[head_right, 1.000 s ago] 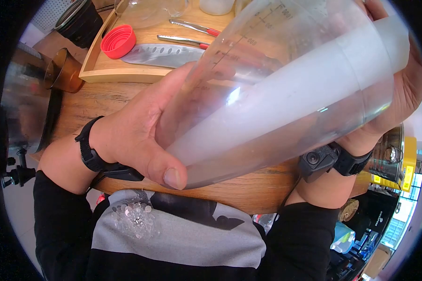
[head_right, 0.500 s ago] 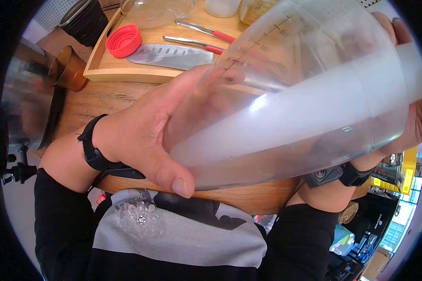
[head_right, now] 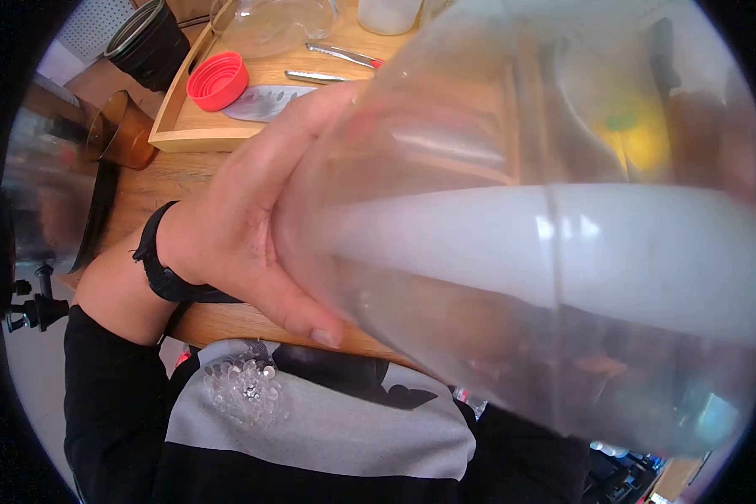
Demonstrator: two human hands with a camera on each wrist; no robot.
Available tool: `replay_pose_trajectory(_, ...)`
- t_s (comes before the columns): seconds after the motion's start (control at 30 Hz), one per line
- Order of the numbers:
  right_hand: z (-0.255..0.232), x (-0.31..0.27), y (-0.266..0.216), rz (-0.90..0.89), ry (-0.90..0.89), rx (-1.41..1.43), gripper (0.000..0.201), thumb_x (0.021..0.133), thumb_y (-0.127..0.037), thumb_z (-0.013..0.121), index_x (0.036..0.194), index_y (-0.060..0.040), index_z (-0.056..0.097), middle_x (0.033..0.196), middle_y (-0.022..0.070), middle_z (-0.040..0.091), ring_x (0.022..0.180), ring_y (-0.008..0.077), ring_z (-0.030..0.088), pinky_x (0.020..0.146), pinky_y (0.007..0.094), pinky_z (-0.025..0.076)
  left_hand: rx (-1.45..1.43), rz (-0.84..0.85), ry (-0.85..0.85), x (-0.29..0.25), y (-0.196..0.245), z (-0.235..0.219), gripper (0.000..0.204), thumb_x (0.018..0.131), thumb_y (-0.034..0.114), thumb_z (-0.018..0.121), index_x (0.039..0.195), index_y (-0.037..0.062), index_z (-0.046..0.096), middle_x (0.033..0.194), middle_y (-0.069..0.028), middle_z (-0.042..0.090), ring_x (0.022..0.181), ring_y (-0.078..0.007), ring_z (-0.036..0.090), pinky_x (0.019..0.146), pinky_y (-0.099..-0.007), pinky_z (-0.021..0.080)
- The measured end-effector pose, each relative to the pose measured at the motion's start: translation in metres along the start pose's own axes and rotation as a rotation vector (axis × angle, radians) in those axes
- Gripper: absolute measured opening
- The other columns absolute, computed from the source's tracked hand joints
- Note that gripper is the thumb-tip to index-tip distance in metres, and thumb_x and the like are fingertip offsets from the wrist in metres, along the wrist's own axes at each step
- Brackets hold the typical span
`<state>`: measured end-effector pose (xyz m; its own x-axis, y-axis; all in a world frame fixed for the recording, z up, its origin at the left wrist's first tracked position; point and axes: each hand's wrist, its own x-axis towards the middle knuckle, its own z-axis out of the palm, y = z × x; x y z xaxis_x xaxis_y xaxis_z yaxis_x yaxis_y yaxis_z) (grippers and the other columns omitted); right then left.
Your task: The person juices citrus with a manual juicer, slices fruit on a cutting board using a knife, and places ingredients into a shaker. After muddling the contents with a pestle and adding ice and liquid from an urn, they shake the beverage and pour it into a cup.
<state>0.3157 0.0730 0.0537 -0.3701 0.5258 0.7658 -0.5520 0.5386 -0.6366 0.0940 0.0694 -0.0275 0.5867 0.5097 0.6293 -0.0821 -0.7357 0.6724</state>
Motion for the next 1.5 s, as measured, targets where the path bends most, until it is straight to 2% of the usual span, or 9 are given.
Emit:
replay_pose_trajectory(0.07, -0.013, 0.003, -0.007, -0.027, -0.083, 0.022, 0.069, 0.094, -0.056, 0.042, 0.129, 0.0028, 0.044, 0.103, 0.0203, 0.056, 0.100, 0.0310, 0.053, 0.088, 0.0396, 0.048, -0.046, -0.083, -0.064, 0.000, -0.002, -0.001, 0.122, 0.055, 0.044, 0.092, 0.146, -0.0022, 0.026, 0.139, -0.0145, 0.041, 0.128, -0.0260, 0.043, 0.107, -0.0366, 0.034)
replay_pose_trajectory(0.1, -0.064, 0.003, -0.033, -0.041, -0.124, 0.035, 0.069, 0.094, -0.057, 0.041, 0.129, 0.0030, 0.044, 0.103, 0.0209, 0.056, 0.099, 0.0315, 0.053, 0.088, 0.0400, 0.049, -0.041, -0.080, -0.061, 0.000, 0.000, -0.001, 0.122, 0.055, 0.044, 0.092, 0.146, -0.0022, 0.026, 0.139, -0.0145, 0.041, 0.128, -0.0260, 0.043, 0.107, -0.0366, 0.034)
replay_pose_trajectory(0.2, -0.064, 0.012, -0.035, -0.089, -0.250, 0.071, 0.071, 0.095, -0.058, 0.039, 0.129, 0.0035, 0.045, 0.103, 0.0227, 0.057, 0.098, 0.0330, 0.054, 0.086, 0.0411, 0.050, 0.061, -0.068, -0.064, 0.001, 0.004, -0.003, 0.121, 0.056, 0.045, 0.092, 0.146, -0.0018, 0.026, 0.140, -0.0150, 0.040, 0.129, -0.0268, 0.042, 0.107, -0.0365, 0.034)
replay_pose_trajectory(0.23, -0.122, 0.021, -0.051, -0.103, -0.291, 0.083, 0.071, 0.095, -0.058, 0.038, 0.129, 0.0037, 0.045, 0.102, 0.0233, 0.057, 0.097, 0.0335, 0.054, 0.085, 0.0414, 0.050, 0.056, -0.068, -0.072, 0.001, 0.004, -0.003, 0.121, 0.056, 0.045, 0.091, 0.146, -0.0013, 0.026, 0.141, -0.0154, 0.040, 0.129, -0.0275, 0.042, 0.107, -0.0367, 0.034)
replay_pose_trajectory(0.27, -0.078, 0.018, -0.039, -0.115, -0.331, 0.095, 0.072, 0.096, -0.059, 0.037, 0.129, 0.0039, 0.045, 0.102, 0.0239, 0.057, 0.096, 0.0340, 0.055, 0.084, 0.0418, 0.051, 0.050, -0.070, -0.080, 0.001, 0.004, -0.003, 0.120, 0.057, 0.046, 0.091, 0.146, -0.0009, 0.026, 0.142, -0.0157, 0.039, 0.129, -0.0281, 0.043, 0.107, -0.0370, 0.034)
replay_pose_trajectory(1.1, -0.072, 0.043, -0.084, 0.083, -0.653, -0.192, 0.076, 0.096, -0.063, 0.034, 0.128, 0.0055, 0.044, 0.098, 0.0234, 0.057, 0.088, 0.0321, 0.054, 0.081, 0.0386, 0.051, -0.002, -0.069, -0.092, 0.004, 0.007, 0.002, 0.114, 0.056, 0.038, 0.091, 0.146, 0.0026, 0.030, 0.137, -0.0136, 0.044, 0.117, -0.0268, 0.050, 0.099, -0.0360, 0.041)
replay_pose_trajectory(1.23, -0.055, 0.026, -0.051, -0.118, -0.420, 0.030, 0.075, 0.097, -0.062, 0.034, 0.129, 0.0052, 0.043, 0.101, 0.0241, 0.057, 0.090, 0.0320, 0.054, 0.081, 0.0369, 0.050, -0.051, -0.101, -0.117, 0.006, 0.008, 0.000, 0.116, 0.055, 0.038, 0.091, 0.146, 0.0021, 0.029, 0.137, -0.0141, 0.044, 0.120, -0.0282, 0.050, 0.099, -0.0364, 0.041)
replay_pose_trajectory(1.4, -0.080, 0.048, -0.087, 0.101, -0.735, -0.153, 0.074, 0.097, -0.061, 0.035, 0.130, 0.0051, 0.042, 0.103, 0.0237, 0.056, 0.091, 0.0331, 0.054, 0.081, 0.0390, 0.050, -0.003, -0.043, -0.093, 0.004, 0.006, 0.001, 0.116, 0.055, 0.038, 0.092, 0.146, 0.0017, 0.029, 0.137, -0.0143, 0.043, 0.119, -0.0279, 0.050, 0.099, -0.0357, 0.041)
replay_pose_trajectory(1.5, -0.063, 0.030, -0.057, -0.030, -0.527, -0.026, 0.074, 0.096, -0.061, 0.037, 0.130, 0.0053, 0.042, 0.102, 0.0239, 0.056, 0.090, 0.0334, 0.054, 0.081, 0.0397, 0.050, -0.006, -0.045, -0.096, 0.005, 0.006, 0.002, 0.116, 0.056, 0.039, 0.091, 0.146, 0.0015, 0.029, 0.138, -0.0146, 0.042, 0.121, -0.0286, 0.049, 0.100, -0.0361, 0.041)
